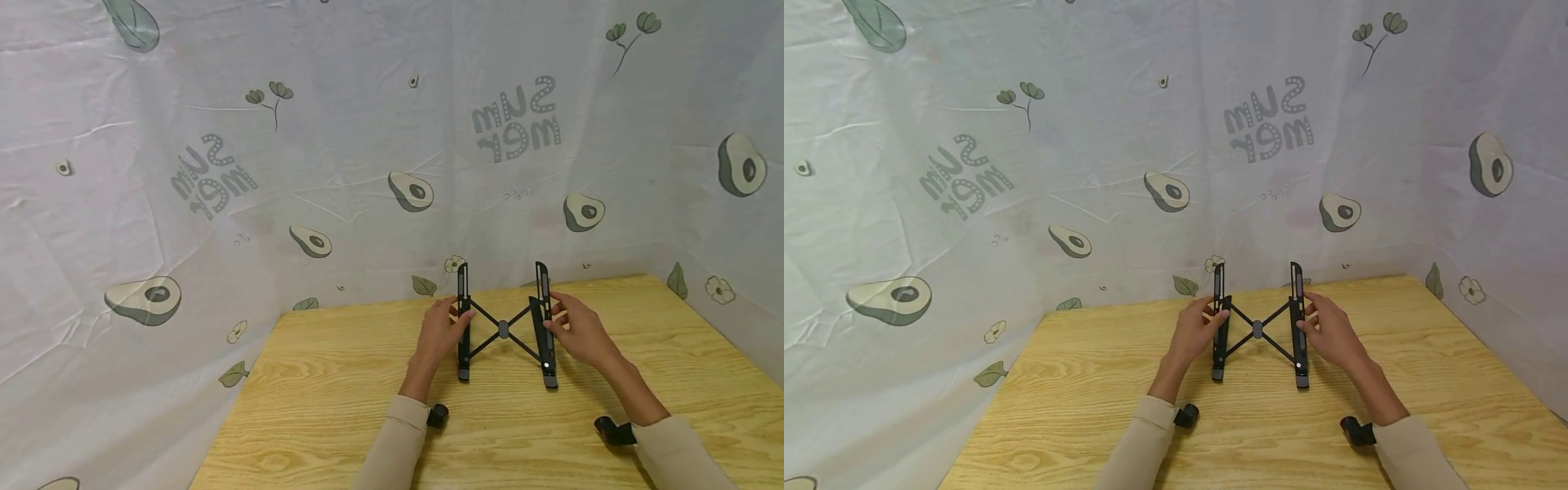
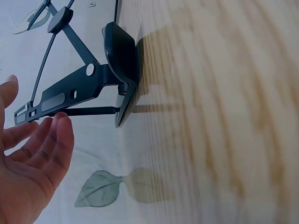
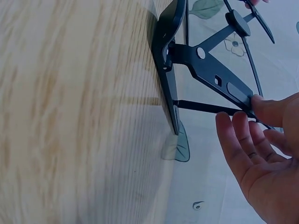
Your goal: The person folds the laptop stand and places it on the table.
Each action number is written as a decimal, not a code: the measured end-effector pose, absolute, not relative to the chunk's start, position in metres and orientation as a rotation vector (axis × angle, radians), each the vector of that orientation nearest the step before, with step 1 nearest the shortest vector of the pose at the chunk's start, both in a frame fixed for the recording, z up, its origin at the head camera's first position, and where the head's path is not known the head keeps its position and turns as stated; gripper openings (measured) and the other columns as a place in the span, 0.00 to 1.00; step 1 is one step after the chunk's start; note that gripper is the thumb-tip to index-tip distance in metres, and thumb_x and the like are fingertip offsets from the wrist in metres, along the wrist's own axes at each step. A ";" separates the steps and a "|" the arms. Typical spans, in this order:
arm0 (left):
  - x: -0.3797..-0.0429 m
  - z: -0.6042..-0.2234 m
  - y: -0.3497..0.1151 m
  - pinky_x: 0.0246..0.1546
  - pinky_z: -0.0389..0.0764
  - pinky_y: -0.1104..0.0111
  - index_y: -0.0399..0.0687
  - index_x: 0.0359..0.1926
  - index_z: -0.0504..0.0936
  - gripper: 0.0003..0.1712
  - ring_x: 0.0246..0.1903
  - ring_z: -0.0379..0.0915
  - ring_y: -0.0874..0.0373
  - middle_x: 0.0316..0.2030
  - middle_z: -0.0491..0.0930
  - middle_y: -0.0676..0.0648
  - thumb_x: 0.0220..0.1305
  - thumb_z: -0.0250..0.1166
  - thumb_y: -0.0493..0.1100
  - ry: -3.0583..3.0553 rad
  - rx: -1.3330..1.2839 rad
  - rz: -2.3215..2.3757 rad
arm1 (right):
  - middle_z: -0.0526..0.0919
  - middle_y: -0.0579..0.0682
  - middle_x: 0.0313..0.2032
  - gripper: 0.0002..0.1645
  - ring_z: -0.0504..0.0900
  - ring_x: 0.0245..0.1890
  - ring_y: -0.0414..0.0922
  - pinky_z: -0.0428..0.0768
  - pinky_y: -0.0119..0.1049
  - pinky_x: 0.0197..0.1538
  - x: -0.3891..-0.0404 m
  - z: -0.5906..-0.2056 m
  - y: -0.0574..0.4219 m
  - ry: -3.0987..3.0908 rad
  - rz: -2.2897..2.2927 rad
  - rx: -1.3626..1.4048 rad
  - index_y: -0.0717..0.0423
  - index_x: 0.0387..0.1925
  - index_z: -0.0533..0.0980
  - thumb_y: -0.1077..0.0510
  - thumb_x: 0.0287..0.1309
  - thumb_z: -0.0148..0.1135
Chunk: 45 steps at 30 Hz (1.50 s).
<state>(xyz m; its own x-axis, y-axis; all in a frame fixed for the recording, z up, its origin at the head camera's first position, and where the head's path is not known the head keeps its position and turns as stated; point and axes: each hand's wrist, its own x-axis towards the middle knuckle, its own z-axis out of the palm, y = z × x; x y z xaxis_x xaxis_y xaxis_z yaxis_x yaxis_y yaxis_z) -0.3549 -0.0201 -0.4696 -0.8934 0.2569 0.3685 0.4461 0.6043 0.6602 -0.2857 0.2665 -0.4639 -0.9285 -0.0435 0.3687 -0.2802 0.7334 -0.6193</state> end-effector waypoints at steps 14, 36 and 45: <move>-0.358 -0.469 -0.029 0.37 0.86 0.71 0.43 0.77 0.73 0.34 0.40 0.86 0.56 0.53 0.86 0.35 0.72 0.69 0.34 -2.634 -0.644 -1.389 | 0.79 0.72 0.55 0.40 0.88 0.45 0.58 0.89 0.35 0.36 -0.285 -0.462 0.266 -2.618 1.145 0.256 0.76 0.78 0.58 0.70 0.73 0.63; -0.357 -0.469 -0.039 0.32 0.90 0.68 0.52 0.83 0.66 0.43 0.36 0.84 0.60 0.51 0.85 0.36 0.72 0.66 0.27 -2.693 -0.703 -1.521 | 0.77 0.71 0.52 0.43 0.88 0.46 0.60 0.91 0.39 0.36 -0.284 -0.462 0.270 -2.667 1.188 0.298 0.76 0.80 0.54 0.69 0.73 0.63; -0.356 -0.469 -0.035 0.31 0.89 0.68 0.54 0.83 0.66 0.43 0.33 0.84 0.61 0.47 0.85 0.39 0.72 0.66 0.27 -2.692 -0.710 -1.517 | 0.77 0.70 0.50 0.44 0.88 0.45 0.61 0.91 0.38 0.35 -0.280 -0.461 0.272 -2.673 1.187 0.305 0.76 0.79 0.53 0.69 0.72 0.64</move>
<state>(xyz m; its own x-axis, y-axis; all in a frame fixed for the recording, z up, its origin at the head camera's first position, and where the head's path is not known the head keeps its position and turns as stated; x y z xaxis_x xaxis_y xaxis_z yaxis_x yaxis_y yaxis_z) -0.3560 -0.0348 -0.4694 -0.8992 0.3945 0.1894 0.3663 0.4420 0.8188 -0.2804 0.2723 -0.4608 -0.9586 -0.1059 0.2642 -0.2670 0.6563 -0.7057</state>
